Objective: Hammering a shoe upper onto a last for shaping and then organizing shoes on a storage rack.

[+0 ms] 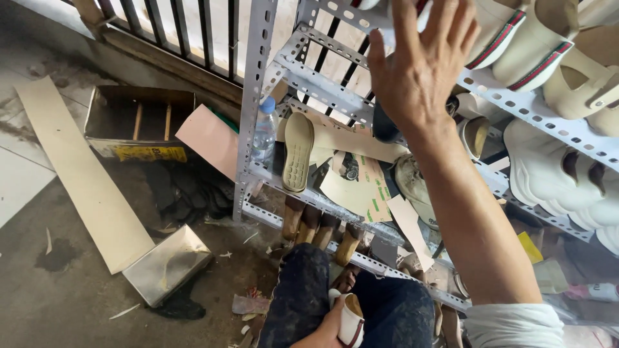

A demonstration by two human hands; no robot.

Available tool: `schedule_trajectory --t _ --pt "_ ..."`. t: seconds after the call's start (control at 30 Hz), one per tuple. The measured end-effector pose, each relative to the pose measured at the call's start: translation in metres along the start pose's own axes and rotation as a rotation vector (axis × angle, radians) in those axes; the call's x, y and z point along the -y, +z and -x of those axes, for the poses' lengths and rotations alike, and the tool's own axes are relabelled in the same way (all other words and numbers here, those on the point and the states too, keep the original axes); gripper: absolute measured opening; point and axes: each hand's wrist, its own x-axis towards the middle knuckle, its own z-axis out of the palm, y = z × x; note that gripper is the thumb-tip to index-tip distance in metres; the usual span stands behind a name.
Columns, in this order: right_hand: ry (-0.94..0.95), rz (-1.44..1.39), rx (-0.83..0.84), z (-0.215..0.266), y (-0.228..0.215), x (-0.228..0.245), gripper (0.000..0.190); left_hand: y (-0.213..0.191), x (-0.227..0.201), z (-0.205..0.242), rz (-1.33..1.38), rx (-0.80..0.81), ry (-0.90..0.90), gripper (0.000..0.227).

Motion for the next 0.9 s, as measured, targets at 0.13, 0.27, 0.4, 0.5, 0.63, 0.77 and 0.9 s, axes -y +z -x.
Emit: schedule_trajectory --t 0.13,0.27,0.4,0.5,0.63,0.77,0.9 --pt "0.026 -0.051 0.190 -0.013 -0.008 0.022 0.075 0.036 -0.055 0.038 -0.002 -0.021 -0.005 0.073" --pt "-0.079 -0.408 0.066 0.041 -0.069 0.040 0.024 0.043 -0.044 0.082 -0.070 -0.027 0.064 0.078" --pt "-0.154 -0.640 0.376 0.145 -0.121 0.032 0.029 0.058 -0.024 0.115 0.013 0.117 0.343 0.058" --pt "-0.053 -0.690 0.561 0.236 -0.146 0.007 0.029 0.058 -0.017 0.133 -0.116 0.141 0.391 0.063" --pt "0.321 -0.522 0.796 0.370 -0.179 -0.042 0.030 0.076 0.001 0.194 -0.252 0.279 0.427 0.068" --pt "0.578 -0.391 0.935 0.461 -0.223 -0.078 0.034 0.085 0.011 0.230 -0.305 0.419 0.441 0.067" --pt "0.823 -0.322 1.064 0.504 -0.241 -0.094 0.036 0.090 -0.013 0.239 -0.566 0.599 0.293 0.071"
